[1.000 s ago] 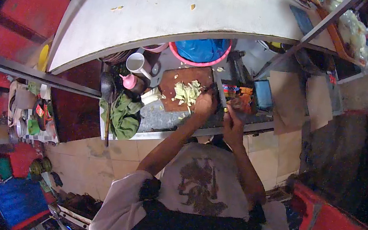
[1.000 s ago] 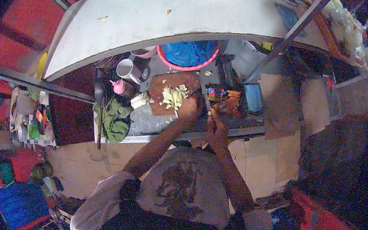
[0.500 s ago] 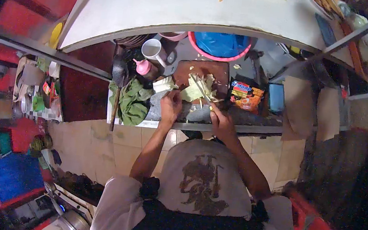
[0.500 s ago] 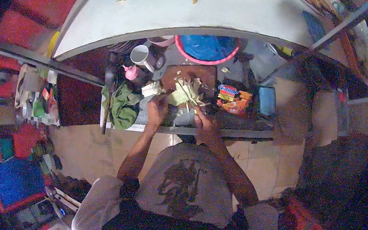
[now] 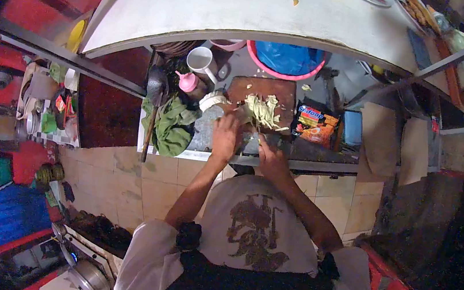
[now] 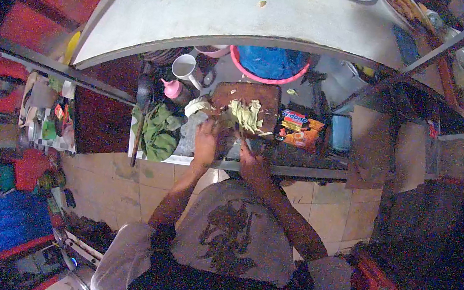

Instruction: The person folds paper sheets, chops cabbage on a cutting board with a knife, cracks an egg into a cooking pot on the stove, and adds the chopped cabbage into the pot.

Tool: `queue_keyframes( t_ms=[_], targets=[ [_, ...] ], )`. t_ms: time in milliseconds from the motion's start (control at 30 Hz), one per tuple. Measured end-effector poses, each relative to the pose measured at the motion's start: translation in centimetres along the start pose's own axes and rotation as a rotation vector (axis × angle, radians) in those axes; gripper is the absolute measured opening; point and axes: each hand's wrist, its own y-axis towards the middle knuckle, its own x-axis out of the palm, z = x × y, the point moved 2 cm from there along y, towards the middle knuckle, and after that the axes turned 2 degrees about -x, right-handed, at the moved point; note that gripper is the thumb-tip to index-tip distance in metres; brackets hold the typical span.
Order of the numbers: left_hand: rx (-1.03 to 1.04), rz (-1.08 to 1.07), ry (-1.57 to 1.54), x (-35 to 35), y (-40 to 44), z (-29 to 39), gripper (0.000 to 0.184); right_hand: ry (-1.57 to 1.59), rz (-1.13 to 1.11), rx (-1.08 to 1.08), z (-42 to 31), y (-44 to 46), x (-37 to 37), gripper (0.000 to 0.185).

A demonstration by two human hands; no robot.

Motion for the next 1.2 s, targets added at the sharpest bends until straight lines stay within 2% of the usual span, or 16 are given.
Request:
queue_keyframes(
  t_ms=[33, 100, 167, 233, 367, 467, 533, 667, 733, 867, 900, 967, 1033, 1067, 1133, 1200],
  targets=[
    [-0.005, -0.004, 0.003, 0.7, -0.3, -0.3, 0.034, -0.065, -0.100, 0.067, -0.4, -0.1, 0.1, 0.039],
    [0.061, -0.042, -0.062, 1.6, -0.3, -0.2, 0.034, -0.044, -0.072, 0.032, 1.5, -0.1, 2.3, 0.040],
    [0.030, -0.098, -0.086, 1.8, -0.2, -0.3, 0.035, -0.025, -0.037, 0.003, 2.4, 0.0, 3.5, 0.040],
    [0.020, -0.071, -0.189, 1.6, -0.4, -0.2, 0.034, -0.218, 0.217, -0.263, 1.9, 0.1, 3.6, 0.050],
    [-0.038, -0.041, -0.335, 2.0, -1.4, -0.7, 0.031, -0.273, 0.262, -0.280, 4.3, 1.2, 6.9, 0.048],
    [0.033, -0.028, -0.194, 2.9, -1.3, -0.6, 0.033, -0.080, 0.389, -0.341, 2.2, 0.5, 3.2, 0.047],
    [-0.224, -0.092, -0.549, 2.4, -0.9, -0.5, 0.033, -0.108, 0.071, -0.107, 0.4, -0.6, 0.8, 0.040],
    [-0.172, -0.121, -0.532, 2.5, -1.3, -1.3, 0.043, -0.127, -0.099, 0.048, 0.5, -0.4, 1.9, 0.041],
    [0.111, -0.134, -0.130, 1.4, -1.5, -0.9, 0.045, -0.164, -0.009, -0.032, 0.2, 0.5, 2.0, 0.049],
    [0.103, -0.197, -0.168, 1.8, -1.3, -1.2, 0.047, -0.033, 0.154, -0.210, 1.8, 1.9, 3.9, 0.050],
    [0.090, -0.145, -0.194, 1.2, -0.8, -0.7, 0.047, 0.001, 0.297, -0.286, 1.2, 1.6, 2.8, 0.051],
    [0.072, -0.090, -0.227, 1.1, -0.5, -0.4, 0.047, 0.030, 0.433, -0.364, 0.7, 0.5, 1.3, 0.051],
    [0.012, -0.196, -0.313, 1.6, -0.4, -0.8, 0.042, 0.065, 0.156, -0.158, 1.3, -0.6, 1.1, 0.041],
    [0.012, -0.196, -0.313, 1.8, -0.4, -1.1, 0.042, 0.066, 0.155, -0.158, 1.4, -0.7, 0.9, 0.041],
    [0.123, -0.063, -0.296, 1.1, -0.3, -1.0, 0.037, -0.069, -0.103, 0.035, 1.7, -0.8, 1.2, 0.041],
    [0.143, -0.087, -0.315, 1.4, -0.3, -1.5, 0.035, -0.083, -0.147, 0.069, 2.2, -0.2, 2.2, 0.041]
  ],
)
